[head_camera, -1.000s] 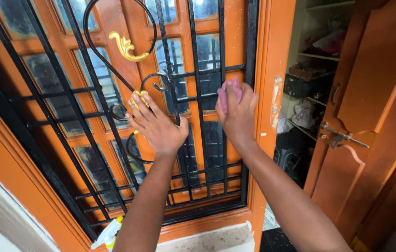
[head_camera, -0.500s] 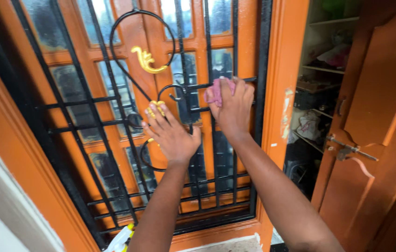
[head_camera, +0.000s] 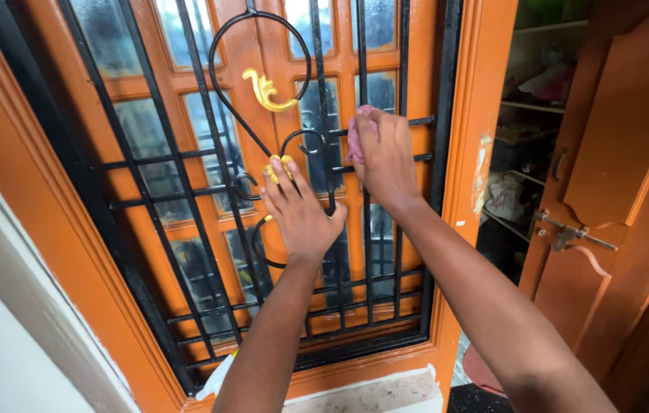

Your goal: The person wipes the metal grill and glass panes of a window using a pink cloth and a spray bottle.

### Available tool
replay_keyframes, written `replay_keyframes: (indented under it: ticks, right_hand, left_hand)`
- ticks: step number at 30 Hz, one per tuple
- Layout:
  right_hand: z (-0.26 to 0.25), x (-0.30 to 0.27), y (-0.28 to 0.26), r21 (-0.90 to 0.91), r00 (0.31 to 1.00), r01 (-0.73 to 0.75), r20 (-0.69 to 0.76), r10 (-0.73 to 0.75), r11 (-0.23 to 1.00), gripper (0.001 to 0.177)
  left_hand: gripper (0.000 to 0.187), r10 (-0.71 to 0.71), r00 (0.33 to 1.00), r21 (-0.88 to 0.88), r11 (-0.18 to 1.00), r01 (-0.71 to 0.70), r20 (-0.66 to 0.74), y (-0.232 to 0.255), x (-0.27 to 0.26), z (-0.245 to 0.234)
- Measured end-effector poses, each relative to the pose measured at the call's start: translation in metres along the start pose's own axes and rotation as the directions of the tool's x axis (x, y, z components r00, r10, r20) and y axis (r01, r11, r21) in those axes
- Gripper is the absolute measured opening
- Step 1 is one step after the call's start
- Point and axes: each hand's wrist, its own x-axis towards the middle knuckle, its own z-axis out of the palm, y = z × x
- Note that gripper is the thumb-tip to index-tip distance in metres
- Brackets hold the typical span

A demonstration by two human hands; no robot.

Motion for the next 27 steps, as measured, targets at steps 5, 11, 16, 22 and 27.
replay_keyframes:
  ticks: [5, 11, 16, 22, 27]
  right_hand:
    - [0.012, 0.01, -0.025, -0.033, 0.985, -0.154, 0.075, 0.156, 0.988, 0.059]
    - [0.03, 0.012, -0.048, 0.032, 0.966, -0.252, 0.074, 0.249, 0.967, 0.049]
    - [0.016, 0.014, -0.045, 0.168, 0.957, -0.271, 0.156, 0.246, 0.948, 0.043]
    - [-0.005, 0.035, -0.045, 0.21, 0.967, -0.232, 0.159, 0.201, 0.95, 0.046]
    - [0.034, 0.038, -0.064, 0.083, 0.997, -0.05, -0.057, 0.055, 0.995, 0.064]
  left_hand:
    - [0.117, 0.072, 0.997, -0.002, 0.997, -0.072, 0.026, -0.011, -0.001, -0.011]
    - [0.126, 0.146, 0.962, -0.026, 0.989, -0.144, 0.231, -0.024, 0.003, -0.047]
    - [0.125, 0.291, 0.921, -0.023, 0.955, -0.296, 0.258, -0.043, 0.006, -0.074]
    - [0.086, 0.476, 0.813, -0.012, 0.865, -0.502, 0.335, -0.08, 0.008, -0.095]
    - [0.066, 0.575, 0.775, 0.019, 0.8, -0.6, 0.26, -0.11, 0.005, -0.11]
